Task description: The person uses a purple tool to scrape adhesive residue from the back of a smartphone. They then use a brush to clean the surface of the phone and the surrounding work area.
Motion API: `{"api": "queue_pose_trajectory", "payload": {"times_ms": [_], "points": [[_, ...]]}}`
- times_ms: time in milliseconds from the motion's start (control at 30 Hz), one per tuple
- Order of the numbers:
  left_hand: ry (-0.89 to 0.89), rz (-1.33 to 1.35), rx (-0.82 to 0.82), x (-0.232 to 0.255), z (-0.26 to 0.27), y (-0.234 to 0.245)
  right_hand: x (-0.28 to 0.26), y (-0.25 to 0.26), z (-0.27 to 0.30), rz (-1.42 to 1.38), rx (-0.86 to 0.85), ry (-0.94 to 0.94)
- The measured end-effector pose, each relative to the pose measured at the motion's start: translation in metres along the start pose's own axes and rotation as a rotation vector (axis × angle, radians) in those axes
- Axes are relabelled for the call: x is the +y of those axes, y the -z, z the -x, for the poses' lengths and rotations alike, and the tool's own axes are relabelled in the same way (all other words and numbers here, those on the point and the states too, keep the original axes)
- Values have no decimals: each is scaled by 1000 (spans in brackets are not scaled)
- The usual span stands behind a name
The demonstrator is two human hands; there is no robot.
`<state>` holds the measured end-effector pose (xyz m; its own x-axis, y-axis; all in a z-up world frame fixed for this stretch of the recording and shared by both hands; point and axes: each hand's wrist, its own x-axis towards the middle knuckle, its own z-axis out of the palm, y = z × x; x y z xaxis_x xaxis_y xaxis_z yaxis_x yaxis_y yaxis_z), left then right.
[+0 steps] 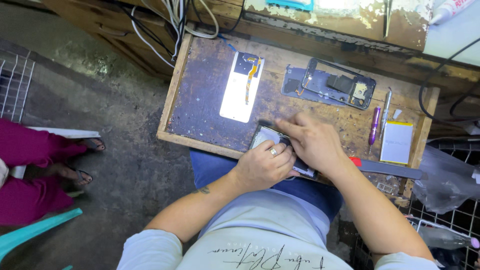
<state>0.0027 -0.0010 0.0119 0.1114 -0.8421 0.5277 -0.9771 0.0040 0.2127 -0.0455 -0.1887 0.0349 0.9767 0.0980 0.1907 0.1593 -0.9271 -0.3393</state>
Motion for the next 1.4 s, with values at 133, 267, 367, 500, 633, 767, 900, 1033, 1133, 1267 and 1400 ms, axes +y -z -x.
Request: {"api": "queue_pose_trajectory", "payload": {"times_ms": [133,267,367,500,633,767,900,1033,1133,1267,1400], "points": [[-7,7,-50,-1,0,1,11,-2,12,80,-11,-157],[4,-3,13,2,-1,2,44,21,44,-107,253,-356],[-25,82,16,-4,-2,4,69,44,69,13,281,-690],[-107,153,-76,-3,6,5,86,39,94,113,153,-770],[-136,136,-135,-7,8,10,92,22,92,258,20,-852],[-89,127,-160,-4,13,14,94,21,91,255,29,-862],[-27,167,-182,0,17,17,92,26,90,155,39,-877],[169,154,-79,12,19,20,81,32,100,-304,386,-712],[335,145,-80,25,14,17,64,33,127,-802,644,-673],[465,83,-182,35,-5,10,46,20,145,-1019,693,-402],[490,-28,-177,45,-14,6,24,-16,165,-1219,579,-483]]}}
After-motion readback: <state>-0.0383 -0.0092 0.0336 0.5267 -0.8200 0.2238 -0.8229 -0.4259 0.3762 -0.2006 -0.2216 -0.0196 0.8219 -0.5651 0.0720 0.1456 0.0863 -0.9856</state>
